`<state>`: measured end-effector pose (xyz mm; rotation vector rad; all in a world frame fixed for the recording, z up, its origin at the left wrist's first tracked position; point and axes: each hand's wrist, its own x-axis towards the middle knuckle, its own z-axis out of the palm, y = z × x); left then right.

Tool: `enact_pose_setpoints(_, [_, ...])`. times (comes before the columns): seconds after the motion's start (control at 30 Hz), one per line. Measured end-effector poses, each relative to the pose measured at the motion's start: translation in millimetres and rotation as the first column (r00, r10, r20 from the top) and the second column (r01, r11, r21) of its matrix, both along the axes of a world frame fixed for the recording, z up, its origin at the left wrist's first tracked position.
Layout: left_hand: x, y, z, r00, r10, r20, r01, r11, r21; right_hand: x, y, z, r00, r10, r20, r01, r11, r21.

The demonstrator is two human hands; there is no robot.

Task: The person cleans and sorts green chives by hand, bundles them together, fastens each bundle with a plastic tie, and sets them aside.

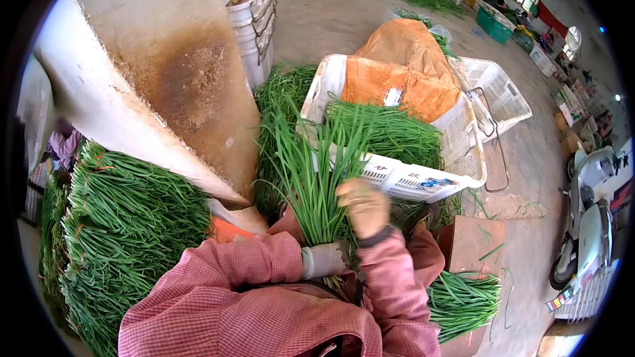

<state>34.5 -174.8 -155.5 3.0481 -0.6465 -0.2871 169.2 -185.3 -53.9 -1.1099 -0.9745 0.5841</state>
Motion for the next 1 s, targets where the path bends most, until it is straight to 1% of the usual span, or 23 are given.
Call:
enact_pose_setpoints(0.03, [-0.2,5.9,21.2,1.000,-0.011,0.005,0.011,1.000,0.000,31.5,-25.8,5.3,0.944,-0.103,-0.312,0.071,0.991,-0.113])
enact_pose_setpoints(0.1, [-0.6,30.0,62.0,0.986,-0.027,0.167,0.068,0.968,-0.243,64.3,-68.0,11.1,0.820,-0.571,0.049,0.530,0.724,-0.442])
enact_pose_setpoints(0.13, [-4.0,47.4,73.7,0.880,0.212,0.424,0.118,0.767,-0.630,80.3,-94.6,-2.1,0.761,-0.553,0.339,0.648,0.656,-0.386])
enact_pose_setpoints(0.2, [-19.6,122.3,108.4,0.883,0.319,0.345,0.095,0.599,-0.795,100.3,-155.6,-40.1,0.513,-0.424,0.746,0.847,0.388,-0.362])
enact_pose_setpoints(0.23, [-37.1,175.9,108.1,0.669,0.708,0.226,-0.068,0.362,-0.930,94.2,-176.0,-40.3,0.455,-0.374,0.808,0.889,0.245,-0.387])
enact_pose_setpoints(0.27, [-42.9,182.3,155.9,0.623,0.777,-0.089,0.030,-0.137,-0.990,87.2,-196.1,-39.4,0.412,-0.306,0.858,0.910,0.099,-0.402])
enact_pose_setpoints(0.3, [-48.7,188.4,204.4,0.578,0.747,-0.327,0.292,-0.564,-0.773,74.5,-206.7,-24.7,0.423,-0.307,0.853,0.900,0.033,-0.434])
enact_pose_setpoints(0.33, [-68.7,240.3,196.3,0.456,0.777,-0.435,0.405,-0.616,-0.676,75.8,-221.9,-30.9,0.362,-0.319,0.876,0.929,0.040,-0.369])
enact_pose_setpoints(0.37, [-72.7,278.7,182.4,0.354,0.874,-0.334,0.593,-0.486,-0.642,78.2,-238.2,-34.9,0.295,-0.336,0.894,0.953,0.033,-0.302])
enact_pose_setpoints(0.4, [-69.6,292.9,177.2,0.413,0.857,-0.307,0.564,-0.505,-0.653,79.0,-242.7,-28.9,0.082,-0.291,0.953,0.984,0.175,-0.031])
enact_pose_setpoints(0.47, [-32.3,289.9,194.0,0.436,0.890,-0.135,0.464,-0.351,-0.813,43.0,-211.5,62.7,0.402,-0.454,0.795,0.896,0.376,-0.238])
enact_pose_setpoints(0.5, [-17.7,242.9,233.8,0.553,0.828,-0.091,0.464,-0.397,-0.792,37.9,-197.7,75.8,0.509,-0.594,0.623,0.834,0.519,-0.186])
enact_pose_setpoints(0.53, [3.9,239.7,250.0,0.775,0.626,0.078,0.413,-0.410,-0.813,28.6,-183.7,99.8,0.517,-0.641,0.567,0.813,0.575,-0.091])
enact_pose_setpoints(0.57, [10.4,222.1,274.3,0.796,0.604,-0.027,0.328,-0.468,-0.820,14.0,-165.9,135.3,0.478,-0.651,0.589,0.771,0.633,0.075])
enact_pose_setpoints(0.6, [15.8,247.7,268.6,0.953,0.286,0.105,0.272,-0.643,-0.717,-3.4,-150.6,164.1,0.429,-0.646,0.631,0.698,0.681,0.222])
enact_pose_setpoints(0.67, [12.2,161.0,307.3,0.909,0.417,-0.019,0.243,-0.565,-0.788,-44.0,-116.2,197.9,0.423,-0.477,0.771,0.495,0.834,0.244])
enact_pose_setpoints(0.7, [19.2,116.9,304.0,0.872,0.480,0.098,0.276,-0.315,-0.908,-59.4,-86.0,194.8,0.068,-0.548,0.834,0.570,0.707,0.418])
enact_pose_setpoints(0.73, [29.5,65.5,305.5,0.817,0.525,0.239,0.310,-0.049,-0.950,-62.7,-79.1,188.4,-0.110,-0.636,0.764,0.629,0.550,0.549])
enact_pose_setpoints(0.77, [40.0,41.9,298.3,0.843,0.460,0.277,0.328,-0.033,-0.944,-59.5,-86.2,187.7,0.371,-0.598,0.711,0.523,0.767,0.372])
enact_pose_setpoints(0.83, [65.1,10.7,268.8,0.979,0.135,0.152,0.195,-0.412,-0.890,-48.9,-106.2,166.7,0.242,-0.433,0.868,0.751,0.650,0.115])
enact_pose_setpoints(0.9, [81.6,-21.1,236.5,0.995,-0.084,-0.049,-0.096,-0.758,-0.645,-34.3,-131.4,127.0,0.145,-0.513,0.846,0.916,0.394,0.082])
enact_pose_setpoints(0.97, [93.9,-48.4,210.6,0.942,-0.253,-0.218,-0.329,-0.821,-0.467,-40.7,-177.9,108.3,0.650,-0.453,0.611,0.756,0.471,-0.454])
enact_pose_setpoints(1.0, [97.8,-67.3,206.2,0.912,-0.243,-0.330,-0.381,-0.801,-0.462,-44.2,-193.7,92.7,0.720,-0.472,0.509,0.694,0.507,-0.511])
